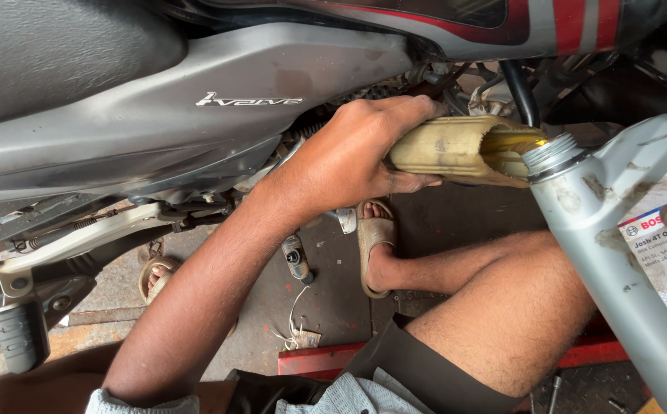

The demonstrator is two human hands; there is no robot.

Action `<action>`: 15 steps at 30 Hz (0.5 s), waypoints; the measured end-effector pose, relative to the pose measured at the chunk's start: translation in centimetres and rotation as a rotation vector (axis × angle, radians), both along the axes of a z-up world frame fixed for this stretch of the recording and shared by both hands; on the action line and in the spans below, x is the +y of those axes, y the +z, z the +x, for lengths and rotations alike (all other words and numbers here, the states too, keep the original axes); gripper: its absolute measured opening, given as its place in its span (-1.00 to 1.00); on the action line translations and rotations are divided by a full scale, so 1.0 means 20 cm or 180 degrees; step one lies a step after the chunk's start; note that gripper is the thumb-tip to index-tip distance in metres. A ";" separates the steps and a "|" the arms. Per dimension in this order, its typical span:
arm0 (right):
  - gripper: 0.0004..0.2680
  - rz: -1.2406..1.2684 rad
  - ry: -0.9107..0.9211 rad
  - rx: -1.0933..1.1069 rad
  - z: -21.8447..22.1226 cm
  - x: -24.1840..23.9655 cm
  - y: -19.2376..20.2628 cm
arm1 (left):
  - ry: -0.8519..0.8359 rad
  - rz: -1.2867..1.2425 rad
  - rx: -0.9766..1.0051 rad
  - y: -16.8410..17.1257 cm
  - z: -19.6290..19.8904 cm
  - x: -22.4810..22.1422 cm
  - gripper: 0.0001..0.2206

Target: The person sits on the floor beside a motorcycle, unscrews the cap of an engine oil bottle, and pours oil through a yellow funnel into the engine. They then set the bottle aside and use a hand tool on the engine area near the footpeg.

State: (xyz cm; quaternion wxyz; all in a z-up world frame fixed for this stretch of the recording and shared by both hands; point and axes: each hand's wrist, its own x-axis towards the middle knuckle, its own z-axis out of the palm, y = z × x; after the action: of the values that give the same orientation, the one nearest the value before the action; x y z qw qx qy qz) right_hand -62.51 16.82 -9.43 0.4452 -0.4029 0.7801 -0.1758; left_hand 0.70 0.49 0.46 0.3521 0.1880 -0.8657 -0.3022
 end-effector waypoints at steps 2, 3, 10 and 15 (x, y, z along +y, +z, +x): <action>-0.50 -0.0009 -0.0001 -0.0012 0.28 -0.02 0.05 | -0.0001 0.0012 0.0001 0.00 0.00 0.00 -0.47; -0.49 -0.0100 0.0276 0.0318 0.34 -0.04 0.10 | 0.0003 0.0067 -0.0001 0.00 0.00 0.00 -0.47; -0.37 -0.0496 0.1087 -0.0025 0.28 -0.09 0.06 | 0.0017 0.0091 -0.0010 0.00 0.00 0.01 -0.47; -0.40 -0.0193 0.1081 -0.0480 0.32 -0.07 0.07 | 0.0010 0.0093 -0.0008 0.01 0.00 0.01 -0.46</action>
State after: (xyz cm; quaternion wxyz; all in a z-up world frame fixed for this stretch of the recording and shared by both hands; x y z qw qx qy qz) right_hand -56.11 15.48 -8.07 0.5133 -0.5277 0.6597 -0.1513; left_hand 0.78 0.69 0.69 0.3486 0.1948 -0.8613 -0.3141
